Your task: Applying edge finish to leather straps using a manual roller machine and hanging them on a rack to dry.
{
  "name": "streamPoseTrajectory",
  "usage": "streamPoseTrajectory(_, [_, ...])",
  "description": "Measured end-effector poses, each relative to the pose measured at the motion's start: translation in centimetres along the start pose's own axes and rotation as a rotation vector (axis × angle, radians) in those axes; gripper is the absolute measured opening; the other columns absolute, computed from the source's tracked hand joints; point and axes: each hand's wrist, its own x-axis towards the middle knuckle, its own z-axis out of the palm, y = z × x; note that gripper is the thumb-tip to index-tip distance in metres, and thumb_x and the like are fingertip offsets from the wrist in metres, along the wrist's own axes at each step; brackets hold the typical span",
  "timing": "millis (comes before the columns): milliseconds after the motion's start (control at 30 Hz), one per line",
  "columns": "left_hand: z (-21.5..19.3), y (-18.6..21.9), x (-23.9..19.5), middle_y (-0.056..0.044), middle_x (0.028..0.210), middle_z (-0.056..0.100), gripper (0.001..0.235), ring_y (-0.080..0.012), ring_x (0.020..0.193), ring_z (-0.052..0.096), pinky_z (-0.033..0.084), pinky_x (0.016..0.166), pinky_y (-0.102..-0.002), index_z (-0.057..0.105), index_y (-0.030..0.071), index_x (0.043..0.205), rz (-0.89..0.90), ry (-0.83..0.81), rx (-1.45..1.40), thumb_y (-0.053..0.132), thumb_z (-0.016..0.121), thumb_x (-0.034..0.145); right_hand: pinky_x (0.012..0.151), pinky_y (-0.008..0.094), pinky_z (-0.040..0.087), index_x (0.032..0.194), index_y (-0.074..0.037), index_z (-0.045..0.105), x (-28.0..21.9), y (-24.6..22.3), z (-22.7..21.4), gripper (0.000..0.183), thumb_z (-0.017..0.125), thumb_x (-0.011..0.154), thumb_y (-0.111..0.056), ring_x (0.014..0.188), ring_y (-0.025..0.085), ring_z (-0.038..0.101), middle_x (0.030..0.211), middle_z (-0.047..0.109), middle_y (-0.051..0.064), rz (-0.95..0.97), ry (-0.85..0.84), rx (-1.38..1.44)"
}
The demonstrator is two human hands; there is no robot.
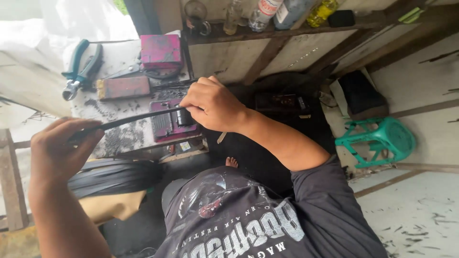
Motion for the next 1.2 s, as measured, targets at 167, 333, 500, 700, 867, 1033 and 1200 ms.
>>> streamPoseTrajectory(167, [-0.2,-0.7,0.3,-0.009,0.107,0.074,0.011,-0.0222,0.087,0.068,0.051,0.083,-0.035,0.079,0.008,0.11,0.078,0.083,0.124,0.009,0.085,0.1,0.08,0.041,0.042,0.092,-0.014,0.074,-0.1,0.0,0.5,0.019,0.07,0.083,0.001,0.081,0.027,0.06,0.088,0.066,0.003,-0.062,-0.006,0.022])
streamPoseTrajectory(333, [0.4,-2.1,1.2,0.004,0.096,0.075,0.009,-0.0199,0.092,0.07,0.048,0.101,-0.043,0.079,0.023,0.099,0.299,0.196,0.407,0.019,0.085,0.104,0.079,0.039,0.039,0.098,-0.013,0.078,-0.7,1.1,0.9,0.025,0.07,0.088,0.008,0.08,0.025,0.058,0.089,0.068,-0.001,-0.09,-0.034,-0.072])
streamPoseTrajectory(500, [0.4,-2.3,1.1,0.003,0.096,0.076,0.014,-0.0212,0.097,0.07,0.034,0.116,-0.05,0.08,0.024,0.097,0.301,0.267,0.428,0.018,0.089,0.106,0.081,0.037,0.039,0.1,-0.013,0.077,-0.5,1.5,1.4,0.027,0.077,0.089,0.012,0.081,0.022,0.058,0.088,0.068,-0.004,-0.147,-0.026,-0.102])
streamPoseTrajectory(700, [0.3,-2.9,0.3,0.006,0.096,0.076,0.023,-0.0243,0.105,0.068,0.023,0.123,-0.052,0.077,0.024,0.089,0.304,0.297,0.483,0.017,0.086,0.109,0.083,0.038,0.038,0.099,-0.013,0.077,0.0,1.3,2.1,0.029,0.08,0.086,0.012,0.08,0.022,0.058,0.086,0.069,-0.002,-0.242,-0.018,-0.147])
streamPoseTrajectory(867, [0.5,-2.7,-0.3,0.007,0.094,0.074,0.025,-0.0241,0.106,0.066,0.021,0.124,-0.052,0.076,0.024,0.088,0.299,0.289,0.508,0.016,0.085,0.11,0.085,0.037,0.038,0.097,-0.013,0.079,-0.2,1.4,2.7,0.027,0.08,0.085,0.011,0.081,0.021,0.059,0.085,0.069,-0.003,-0.247,-0.026,-0.149])
streamPoseTrajectory(1033, [1.2,-2.8,-0.4,0.008,0.095,0.077,0.024,-0.0218,0.106,0.065,0.021,0.124,-0.046,0.077,0.025,0.087,0.3,0.281,0.584,0.023,0.084,0.11,0.084,0.039,0.038,0.1,-0.012,0.077,-0.6,1.6,2.4,0.03,0.078,0.083,0.013,0.079,0.022,0.057,0.086,0.069,-0.003,-0.25,-0.029,-0.159])
streamPoseTrajectory(1200, [2.6,-1.7,0.2,0.012,0.093,0.076,0.022,-0.0207,0.106,0.066,0.025,0.121,-0.046,0.075,0.03,0.087,0.316,0.22,0.648,0.026,0.081,0.108,0.084,0.04,0.037,0.097,-0.012,0.078,-1.7,2.2,0.9,0.029,0.079,0.081,0.012,0.079,0.022,0.058,0.086,0.068,-0.002,-0.234,-0.031,-0.176])
